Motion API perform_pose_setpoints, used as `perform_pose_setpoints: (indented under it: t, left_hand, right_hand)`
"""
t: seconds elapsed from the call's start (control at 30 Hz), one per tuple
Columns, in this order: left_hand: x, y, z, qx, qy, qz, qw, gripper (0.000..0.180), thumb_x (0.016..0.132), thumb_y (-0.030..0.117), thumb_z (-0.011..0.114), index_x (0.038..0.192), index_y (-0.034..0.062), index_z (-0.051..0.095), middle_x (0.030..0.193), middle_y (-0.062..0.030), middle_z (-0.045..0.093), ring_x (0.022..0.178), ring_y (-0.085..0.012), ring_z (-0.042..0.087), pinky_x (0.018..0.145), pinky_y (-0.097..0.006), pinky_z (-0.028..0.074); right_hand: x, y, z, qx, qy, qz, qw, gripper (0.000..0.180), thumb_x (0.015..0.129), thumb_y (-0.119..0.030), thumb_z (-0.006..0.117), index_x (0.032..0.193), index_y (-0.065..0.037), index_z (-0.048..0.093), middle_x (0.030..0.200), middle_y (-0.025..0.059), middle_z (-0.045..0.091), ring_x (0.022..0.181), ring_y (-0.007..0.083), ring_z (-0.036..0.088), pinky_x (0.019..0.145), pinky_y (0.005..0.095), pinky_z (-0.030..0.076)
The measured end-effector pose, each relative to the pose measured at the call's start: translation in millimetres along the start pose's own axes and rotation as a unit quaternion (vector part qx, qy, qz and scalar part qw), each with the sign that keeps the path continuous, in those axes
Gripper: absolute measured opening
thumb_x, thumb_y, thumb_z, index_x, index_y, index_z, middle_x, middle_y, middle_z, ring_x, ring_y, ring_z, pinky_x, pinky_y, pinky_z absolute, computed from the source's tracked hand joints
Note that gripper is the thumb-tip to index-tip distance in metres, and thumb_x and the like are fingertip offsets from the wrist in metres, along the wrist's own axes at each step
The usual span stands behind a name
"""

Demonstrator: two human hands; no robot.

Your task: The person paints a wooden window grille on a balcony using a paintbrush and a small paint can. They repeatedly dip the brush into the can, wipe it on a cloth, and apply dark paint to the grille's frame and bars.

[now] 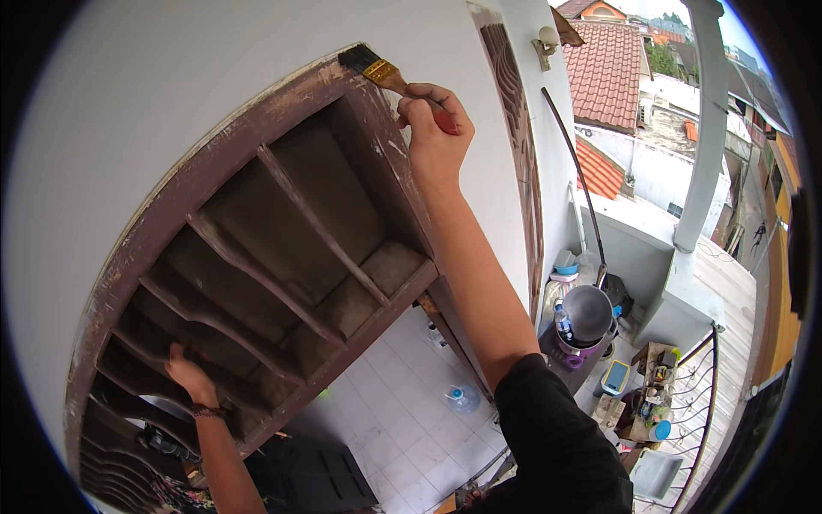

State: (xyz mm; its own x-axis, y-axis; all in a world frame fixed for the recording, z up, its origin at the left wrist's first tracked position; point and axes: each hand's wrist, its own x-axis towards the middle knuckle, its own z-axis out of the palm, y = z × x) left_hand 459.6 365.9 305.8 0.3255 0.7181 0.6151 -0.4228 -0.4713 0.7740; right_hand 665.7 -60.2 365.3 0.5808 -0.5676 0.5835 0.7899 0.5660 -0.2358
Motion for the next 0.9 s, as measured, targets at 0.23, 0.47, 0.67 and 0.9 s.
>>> perform_pose_setpoints:
  t: [0.23, 0.47, 0.67, 0.9]
  left_hand:
    - [3, -2, -3, -0.007, -0.005, -0.027, 1.000, 0.017, 0.084, 0.017, 0.050, 0.081, 0.0016, 0.057, 0.070, -0.0077, 0.054, 0.055, -0.0192, 0.051, 0.045, -0.032, 0.041]
    - [5, -7, -1, -0.017, 0.004, -0.032, 0.999, 0.017, 0.085, 0.018, 0.050, 0.086, 0.0016, 0.057, 0.075, -0.0078, 0.055, 0.058, -0.0187, 0.052, 0.046, -0.032, 0.042]
    - [4, -2, -1, -0.016, 0.005, -0.036, 0.999, 0.017, 0.083, 0.016, 0.049, 0.085, 0.0015, 0.057, 0.071, -0.0080, 0.054, 0.056, -0.0189, 0.051, 0.046, -0.032, 0.042]
    - [2, 2, 3, -0.008, 0.002, -0.041, 0.999, 0.017, 0.082, 0.016, 0.048, 0.082, 0.0015, 0.056, 0.068, -0.0081, 0.053, 0.055, -0.0191, 0.051, 0.045, -0.032, 0.042]
  right_hand:
    - [-4, 22, -6, -0.073, 0.048, -0.044, 0.995, 0.014, 0.086, -0.002, 0.061, 0.095, 0.008, 0.064, 0.075, 0.0084, 0.065, 0.063, 0.0113, 0.059, 0.058, 0.0248, 0.050]
    - [14, 18, 9, -0.089, 0.045, -0.015, 0.995, 0.020, 0.080, -0.013, 0.067, 0.091, 0.003, 0.069, 0.083, 0.0102, 0.070, 0.080, 0.0150, 0.063, 0.078, 0.0288, 0.050]
    - [7, 8, -2, -0.144, 0.042, -0.020, 0.988, 0.020, 0.084, -0.010, 0.066, 0.094, 0.008, 0.066, 0.074, 0.0092, 0.065, 0.061, 0.0114, 0.060, 0.056, 0.0245, 0.049]
    - [17, 4, 8, -0.131, 0.030, -0.062, 0.989, 0.021, 0.084, -0.012, 0.066, 0.093, 0.007, 0.067, 0.073, 0.0090, 0.065, 0.061, 0.0111, 0.060, 0.054, 0.0245, 0.049]
